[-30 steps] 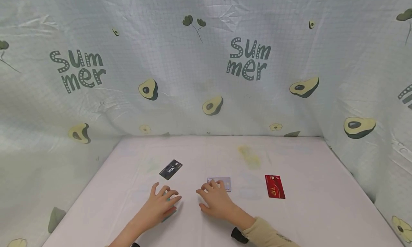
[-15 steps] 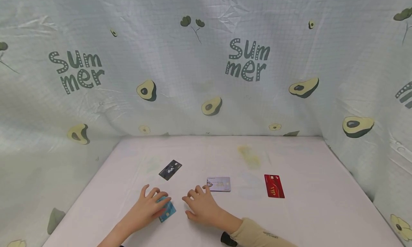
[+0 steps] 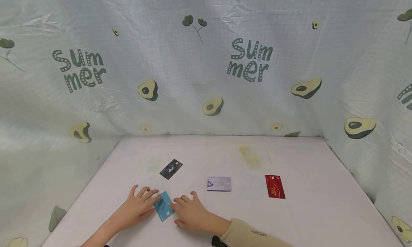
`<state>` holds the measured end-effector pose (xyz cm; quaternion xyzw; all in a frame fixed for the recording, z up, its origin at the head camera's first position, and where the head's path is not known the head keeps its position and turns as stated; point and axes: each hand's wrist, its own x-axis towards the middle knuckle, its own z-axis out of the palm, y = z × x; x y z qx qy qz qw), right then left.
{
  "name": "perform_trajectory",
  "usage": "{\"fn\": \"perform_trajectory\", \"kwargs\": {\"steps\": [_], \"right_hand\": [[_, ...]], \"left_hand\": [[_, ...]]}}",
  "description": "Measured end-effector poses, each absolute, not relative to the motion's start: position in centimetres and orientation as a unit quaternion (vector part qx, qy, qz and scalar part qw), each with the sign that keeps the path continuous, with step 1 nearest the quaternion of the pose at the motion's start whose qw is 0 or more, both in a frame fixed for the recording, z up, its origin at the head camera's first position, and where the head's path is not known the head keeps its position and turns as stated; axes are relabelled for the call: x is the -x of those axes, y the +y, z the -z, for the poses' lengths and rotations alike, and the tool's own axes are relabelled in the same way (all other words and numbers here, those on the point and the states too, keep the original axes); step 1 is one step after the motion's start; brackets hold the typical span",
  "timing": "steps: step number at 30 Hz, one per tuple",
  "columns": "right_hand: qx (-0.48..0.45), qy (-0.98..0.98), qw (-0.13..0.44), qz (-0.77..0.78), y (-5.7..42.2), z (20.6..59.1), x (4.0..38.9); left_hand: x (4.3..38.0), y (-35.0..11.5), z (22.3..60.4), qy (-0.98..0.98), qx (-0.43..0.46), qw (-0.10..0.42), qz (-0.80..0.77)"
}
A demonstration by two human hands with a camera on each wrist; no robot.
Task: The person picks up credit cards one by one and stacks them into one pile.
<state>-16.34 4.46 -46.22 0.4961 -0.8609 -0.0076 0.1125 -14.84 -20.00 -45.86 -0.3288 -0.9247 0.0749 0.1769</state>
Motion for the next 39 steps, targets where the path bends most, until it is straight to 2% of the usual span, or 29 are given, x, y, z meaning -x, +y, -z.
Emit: {"fn": "perform_trajectory", "kwargs": {"steps": [8, 12, 18, 25, 28, 33, 39], "right_hand": [[-0.534, -0.844, 0.021, 0.045, 4.2, 46.2, 15.8], [-0.539, -0.841, 0.003, 0.048, 4.3, 46.1, 15.7], [-0.529, -0.846, 0.021, 0.053, 4.5, 46.3, 15.7], [-0.504, -0.86, 0.051, 0.052, 4.8, 46.4, 16.1], [-0.497, -0.864, 0.058, 0.054, 4.8, 46.4, 16.3], [-0.492, -0.866, 0.071, 0.054, 4.5, 47.1, 17.0], [-0.475, -0.869, 0.116, 0.071, 3.9, 47.9, 18.0]], "left_hand": [[14.6, -21.4, 46.5, -0.935, 0.319, 0.141, -0.062], [14.5, -21.4, 46.8, -0.936, 0.322, 0.127, -0.06], [14.0, -21.2, 47.0, -0.932, 0.336, 0.12, -0.066], [13.9, -20.5, 47.3, -0.905, 0.376, 0.18, -0.086], [13.9, -20.2, 47.5, -0.897, 0.388, 0.191, -0.09], [14.1, -19.6, 47.8, -0.896, 0.393, 0.19, -0.083], [14.5, -18.9, 47.8, -0.895, 0.396, 0.189, -0.082]]}}
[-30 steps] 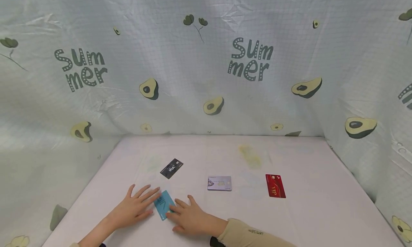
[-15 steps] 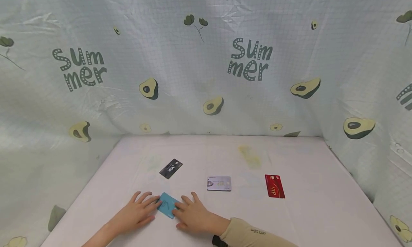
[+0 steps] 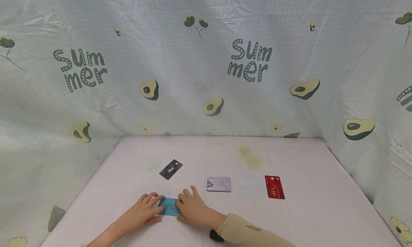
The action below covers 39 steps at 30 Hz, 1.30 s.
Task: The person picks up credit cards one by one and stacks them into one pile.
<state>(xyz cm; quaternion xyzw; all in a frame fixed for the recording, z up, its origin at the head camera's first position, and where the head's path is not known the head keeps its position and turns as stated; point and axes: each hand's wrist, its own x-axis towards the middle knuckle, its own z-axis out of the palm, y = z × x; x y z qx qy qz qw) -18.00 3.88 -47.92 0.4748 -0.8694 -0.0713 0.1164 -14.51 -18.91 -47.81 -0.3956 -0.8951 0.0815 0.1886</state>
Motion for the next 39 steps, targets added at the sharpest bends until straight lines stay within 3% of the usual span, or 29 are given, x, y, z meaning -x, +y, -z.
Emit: {"fn": "perform_trajectory", "kwargs": {"steps": [8, 39], "right_hand": [[-0.453, -0.878, 0.126, 0.095, 3.3, 47.6, 18.7], [-0.425, -0.9, 0.039, 0.093, 2.4, 47.0, 19.6]], "left_hand": [[15.6, -18.5, 47.9, -0.888, 0.405, 0.195, -0.097], [17.3, -18.6, 48.0, -0.881, 0.426, 0.169, -0.116]]}}
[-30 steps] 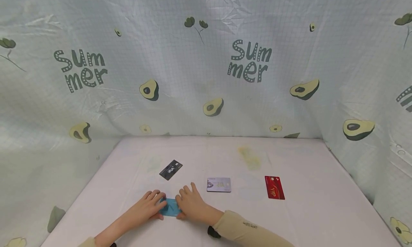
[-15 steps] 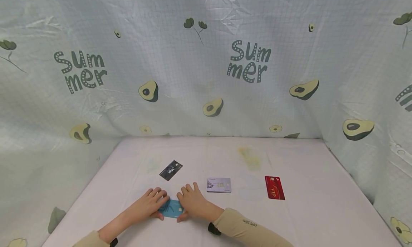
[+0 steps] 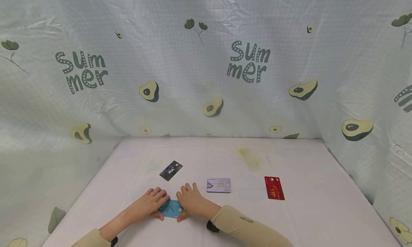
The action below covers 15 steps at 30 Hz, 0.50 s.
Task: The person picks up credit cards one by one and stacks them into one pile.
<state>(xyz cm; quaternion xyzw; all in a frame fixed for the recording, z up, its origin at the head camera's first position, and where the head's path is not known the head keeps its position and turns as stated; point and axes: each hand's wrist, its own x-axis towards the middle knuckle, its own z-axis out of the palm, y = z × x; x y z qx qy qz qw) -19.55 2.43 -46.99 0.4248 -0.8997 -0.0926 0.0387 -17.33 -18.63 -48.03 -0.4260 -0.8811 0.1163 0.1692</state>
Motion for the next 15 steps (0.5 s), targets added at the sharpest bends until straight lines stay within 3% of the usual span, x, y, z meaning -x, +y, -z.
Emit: {"fn": "perform_trajectory", "kwargs": {"steps": [9, 15], "right_hand": [[-0.421, -0.901, 0.043, 0.097, 2.37, 47.02, 19.77], [-0.427, -0.901, 0.033, 0.067, 2.37, 47.34, 19.87]], "left_hand": [[17.16, -18.47, 47.97, -0.89, 0.415, 0.155, -0.111], [17.07, -18.52, 47.89, -0.882, 0.418, 0.18, -0.122]]}}
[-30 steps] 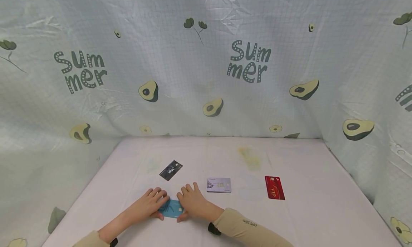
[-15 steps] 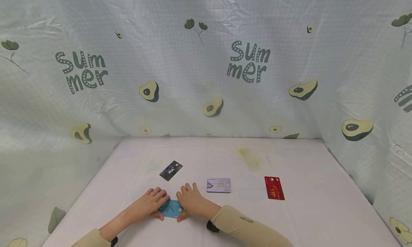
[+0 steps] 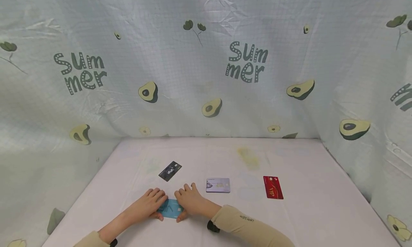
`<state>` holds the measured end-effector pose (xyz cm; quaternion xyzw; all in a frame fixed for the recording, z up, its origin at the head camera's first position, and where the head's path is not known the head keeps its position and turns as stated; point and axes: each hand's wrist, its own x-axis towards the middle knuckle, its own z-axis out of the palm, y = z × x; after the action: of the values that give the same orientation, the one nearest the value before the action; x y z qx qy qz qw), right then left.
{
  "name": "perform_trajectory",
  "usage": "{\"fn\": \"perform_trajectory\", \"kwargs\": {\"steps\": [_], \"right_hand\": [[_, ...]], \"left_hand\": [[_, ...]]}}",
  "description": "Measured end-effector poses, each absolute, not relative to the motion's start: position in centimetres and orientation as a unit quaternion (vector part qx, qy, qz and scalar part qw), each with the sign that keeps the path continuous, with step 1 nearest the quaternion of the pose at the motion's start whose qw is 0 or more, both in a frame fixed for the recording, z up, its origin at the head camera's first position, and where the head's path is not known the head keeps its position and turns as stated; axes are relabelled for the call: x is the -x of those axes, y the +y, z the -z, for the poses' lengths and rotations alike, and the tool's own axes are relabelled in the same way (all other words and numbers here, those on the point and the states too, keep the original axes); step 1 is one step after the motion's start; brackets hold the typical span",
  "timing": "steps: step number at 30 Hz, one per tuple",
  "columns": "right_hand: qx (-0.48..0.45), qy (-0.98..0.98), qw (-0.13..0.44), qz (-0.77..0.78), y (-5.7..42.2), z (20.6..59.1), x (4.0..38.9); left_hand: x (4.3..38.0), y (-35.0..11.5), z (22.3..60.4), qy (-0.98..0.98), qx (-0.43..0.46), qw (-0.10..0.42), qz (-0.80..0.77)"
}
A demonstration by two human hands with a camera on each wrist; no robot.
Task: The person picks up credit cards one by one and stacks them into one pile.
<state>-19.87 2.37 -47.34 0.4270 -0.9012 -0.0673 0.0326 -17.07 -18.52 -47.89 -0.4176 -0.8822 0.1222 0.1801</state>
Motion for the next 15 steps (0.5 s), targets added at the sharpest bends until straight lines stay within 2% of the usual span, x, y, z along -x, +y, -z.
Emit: {"fn": "perform_trajectory", "kwargs": {"steps": [5, 15], "right_hand": [[-0.434, -0.899, 0.033, 0.045, 2.39, 47.63, 19.99], [-0.442, -0.895, 0.048, 0.042, 2.67, 47.49, 19.69]], "left_hand": [[17.03, -18.71, 47.97, -0.875, 0.42, 0.207, -0.121], [17.09, -18.8, 48.3, -0.873, 0.419, 0.221, -0.121]]}}
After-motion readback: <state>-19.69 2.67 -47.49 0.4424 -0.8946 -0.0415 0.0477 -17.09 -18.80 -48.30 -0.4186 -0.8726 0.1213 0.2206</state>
